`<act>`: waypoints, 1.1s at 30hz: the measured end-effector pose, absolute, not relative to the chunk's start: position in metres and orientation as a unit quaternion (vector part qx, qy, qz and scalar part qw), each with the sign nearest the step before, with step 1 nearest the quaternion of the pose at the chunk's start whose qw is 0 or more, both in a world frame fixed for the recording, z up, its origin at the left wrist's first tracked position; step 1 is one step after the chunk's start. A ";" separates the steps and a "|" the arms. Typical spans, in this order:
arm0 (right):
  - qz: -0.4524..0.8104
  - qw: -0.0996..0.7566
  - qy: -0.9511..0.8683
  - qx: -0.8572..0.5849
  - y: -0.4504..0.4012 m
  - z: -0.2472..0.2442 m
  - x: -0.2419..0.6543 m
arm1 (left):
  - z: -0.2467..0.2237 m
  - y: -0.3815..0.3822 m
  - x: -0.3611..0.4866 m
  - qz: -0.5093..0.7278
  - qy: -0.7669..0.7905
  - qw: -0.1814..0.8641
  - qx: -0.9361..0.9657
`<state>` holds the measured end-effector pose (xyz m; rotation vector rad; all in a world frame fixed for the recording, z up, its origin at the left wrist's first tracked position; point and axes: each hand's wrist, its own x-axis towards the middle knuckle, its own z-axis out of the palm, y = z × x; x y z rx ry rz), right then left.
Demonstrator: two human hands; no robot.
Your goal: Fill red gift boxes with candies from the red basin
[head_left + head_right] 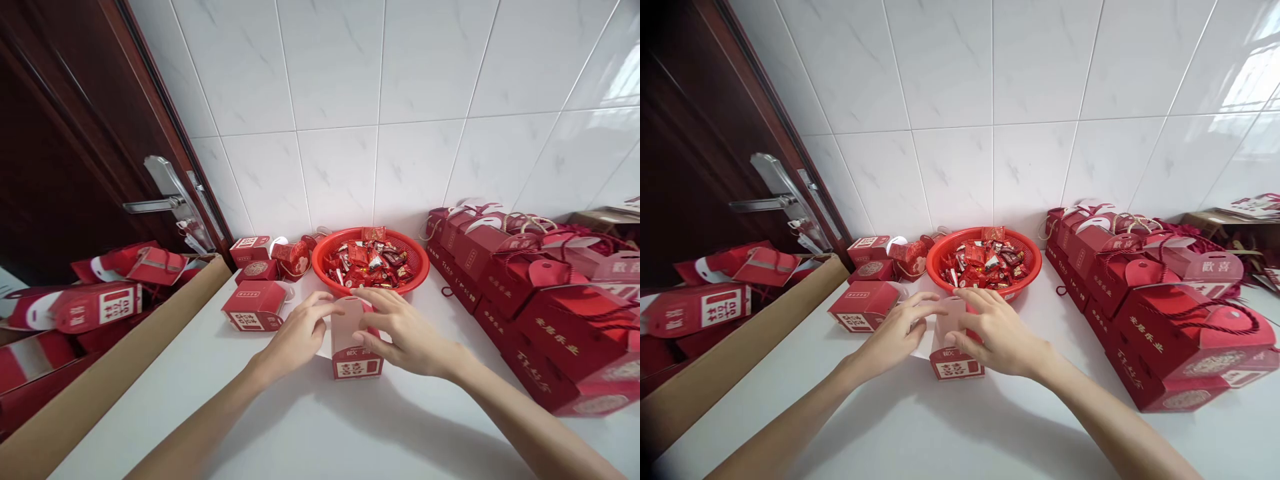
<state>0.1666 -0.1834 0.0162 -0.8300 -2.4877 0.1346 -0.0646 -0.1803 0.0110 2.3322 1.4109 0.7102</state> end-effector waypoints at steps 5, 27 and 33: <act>0.046 0.186 -0.892 -0.408 -0.184 0.034 0.179 | 0.007 -0.185 -0.070 0.200 0.514 0.163 0.818; 0.146 0.023 -0.869 -0.472 -0.184 0.033 0.183 | -0.019 -0.201 -0.071 0.191 0.605 0.311 0.708; 0.102 0.012 -0.869 -0.483 -0.183 0.039 0.187 | -0.035 -0.200 -0.056 0.248 0.588 0.294 0.712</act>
